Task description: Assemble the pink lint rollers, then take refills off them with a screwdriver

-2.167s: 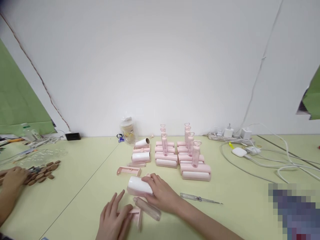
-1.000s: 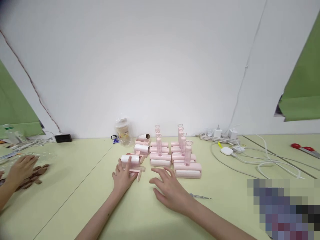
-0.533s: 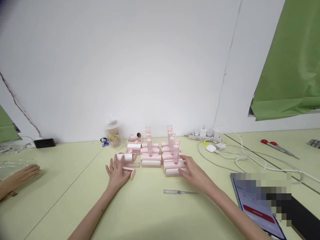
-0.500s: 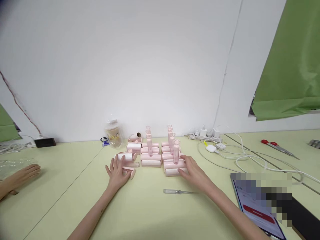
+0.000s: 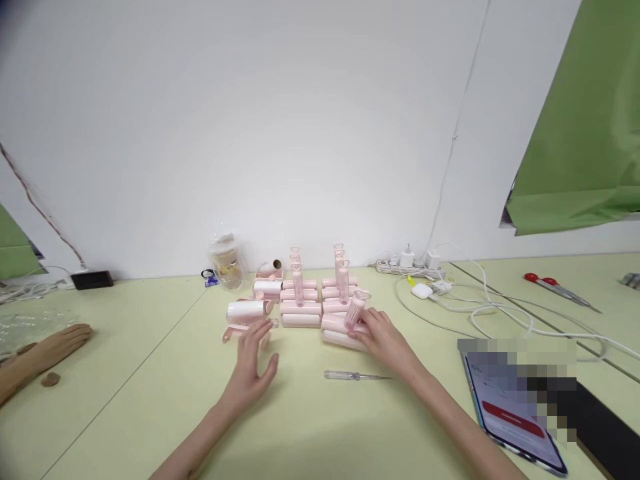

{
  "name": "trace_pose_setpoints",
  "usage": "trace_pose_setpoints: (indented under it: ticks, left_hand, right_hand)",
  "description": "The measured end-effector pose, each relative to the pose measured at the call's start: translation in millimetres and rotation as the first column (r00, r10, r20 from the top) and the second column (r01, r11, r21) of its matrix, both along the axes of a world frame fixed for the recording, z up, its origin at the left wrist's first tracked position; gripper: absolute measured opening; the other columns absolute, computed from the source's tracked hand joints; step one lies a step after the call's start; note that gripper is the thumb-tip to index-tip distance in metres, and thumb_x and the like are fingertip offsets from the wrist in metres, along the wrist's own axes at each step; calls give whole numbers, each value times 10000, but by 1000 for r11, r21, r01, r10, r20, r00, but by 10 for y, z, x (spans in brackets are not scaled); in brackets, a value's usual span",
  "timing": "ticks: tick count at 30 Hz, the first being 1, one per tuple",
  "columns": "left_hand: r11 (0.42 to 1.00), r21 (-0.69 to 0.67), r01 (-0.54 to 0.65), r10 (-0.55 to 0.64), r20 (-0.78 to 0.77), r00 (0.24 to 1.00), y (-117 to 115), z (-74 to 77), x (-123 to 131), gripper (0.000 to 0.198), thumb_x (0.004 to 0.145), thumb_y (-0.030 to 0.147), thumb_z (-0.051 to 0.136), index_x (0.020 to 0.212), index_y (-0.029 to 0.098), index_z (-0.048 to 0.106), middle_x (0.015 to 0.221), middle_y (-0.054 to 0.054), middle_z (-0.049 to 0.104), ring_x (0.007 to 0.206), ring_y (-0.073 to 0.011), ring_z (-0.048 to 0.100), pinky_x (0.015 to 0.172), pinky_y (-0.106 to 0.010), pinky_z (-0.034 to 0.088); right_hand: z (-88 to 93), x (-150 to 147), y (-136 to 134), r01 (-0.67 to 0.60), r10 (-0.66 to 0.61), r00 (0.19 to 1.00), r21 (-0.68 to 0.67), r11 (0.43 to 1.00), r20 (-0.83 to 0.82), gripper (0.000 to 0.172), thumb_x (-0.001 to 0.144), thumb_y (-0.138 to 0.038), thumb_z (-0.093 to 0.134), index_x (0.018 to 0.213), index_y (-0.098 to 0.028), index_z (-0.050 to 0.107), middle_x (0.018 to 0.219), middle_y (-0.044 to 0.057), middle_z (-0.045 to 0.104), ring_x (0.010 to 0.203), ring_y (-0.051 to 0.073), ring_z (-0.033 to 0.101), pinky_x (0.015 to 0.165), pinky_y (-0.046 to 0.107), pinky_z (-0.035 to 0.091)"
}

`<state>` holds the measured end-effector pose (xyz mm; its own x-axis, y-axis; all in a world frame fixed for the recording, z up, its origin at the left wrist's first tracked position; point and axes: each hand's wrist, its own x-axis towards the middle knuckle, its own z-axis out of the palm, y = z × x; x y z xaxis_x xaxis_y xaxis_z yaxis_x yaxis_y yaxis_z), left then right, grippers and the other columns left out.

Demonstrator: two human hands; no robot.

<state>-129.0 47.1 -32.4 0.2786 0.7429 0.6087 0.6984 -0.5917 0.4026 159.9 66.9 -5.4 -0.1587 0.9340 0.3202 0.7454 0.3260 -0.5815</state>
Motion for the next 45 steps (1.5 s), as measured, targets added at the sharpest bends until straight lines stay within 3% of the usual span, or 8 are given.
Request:
trace_pose_setpoints:
  ticks: [5,11,23,30,31,35,40,45]
  left_hand:
    - [826,-430,364,-203,376,904,-148,99,278,751,807,361,550,1377,232,79,1427,-141,262,1263,-253,355,1014,-428,340]
    - [706,-481,520,-218,551,805,-184,87,244,533,714,259,643,1185,207,399,1162,-91,524,1028,-223,539,882,-338,438]
    - [804,-564,185,54,380,924,84,-72,-29,407,704,247,580,1083,201,440,1107,-72,532,1080,-236,484,948,-368,354]
    - [866,-466,180,75,478,875,-57,36,97,517,756,455,561,1189,215,414,1229,-115,470,1117,-265,443,939,-401,345]
    - [789,-529,312,51,563,825,-108,78,139,502,783,545,483,1148,202,450,1141,-117,531,1009,-254,517,875,-393,394]
    - [144,-626,767,186,778,600,-285,158,264,649,673,689,515,1046,157,517,806,-81,622,671,-214,600,642,-355,473]
    - [219,-667,713,365,733,574,-340,127,288,506,595,398,752,992,191,517,779,-20,618,665,-164,578,685,-304,449]
    - [244,-695,676,340,715,612,-362,29,344,483,611,377,732,1004,185,526,901,-43,615,812,-199,573,757,-319,434]
  right_hand:
    - [123,-279,-268,-104,97,989,-57,993,-115,366,838,-479,465,1061,-198,536,1059,83,610,981,251,573,733,347,512]
    - [108,-515,-482,-208,156,929,-128,970,-334,340,821,-490,505,1001,-218,599,1072,81,628,989,254,584,799,369,493]
    - [86,-360,-511,71,132,700,252,965,-702,205,857,-422,508,886,-265,637,862,16,613,765,157,616,657,228,498]
    - [107,-414,-631,-445,576,708,374,813,-409,253,886,-384,473,1099,-283,566,960,57,603,965,211,556,860,357,473]
    - [112,-437,-653,-533,635,682,347,771,-364,260,882,-351,494,1130,-292,543,994,58,604,1004,212,548,901,375,451]
    - [68,-474,-661,-731,744,639,146,667,-197,390,859,-220,540,1222,-330,452,1237,56,516,1169,193,473,924,324,433]
    - [-76,-368,-493,-119,121,991,-36,992,63,347,900,-323,358,1228,-220,399,1154,142,537,1055,277,538,799,413,450]
    - [-240,-190,-343,249,-200,964,-320,914,176,497,811,-407,460,1179,-75,424,558,30,579,512,256,566,472,321,389]
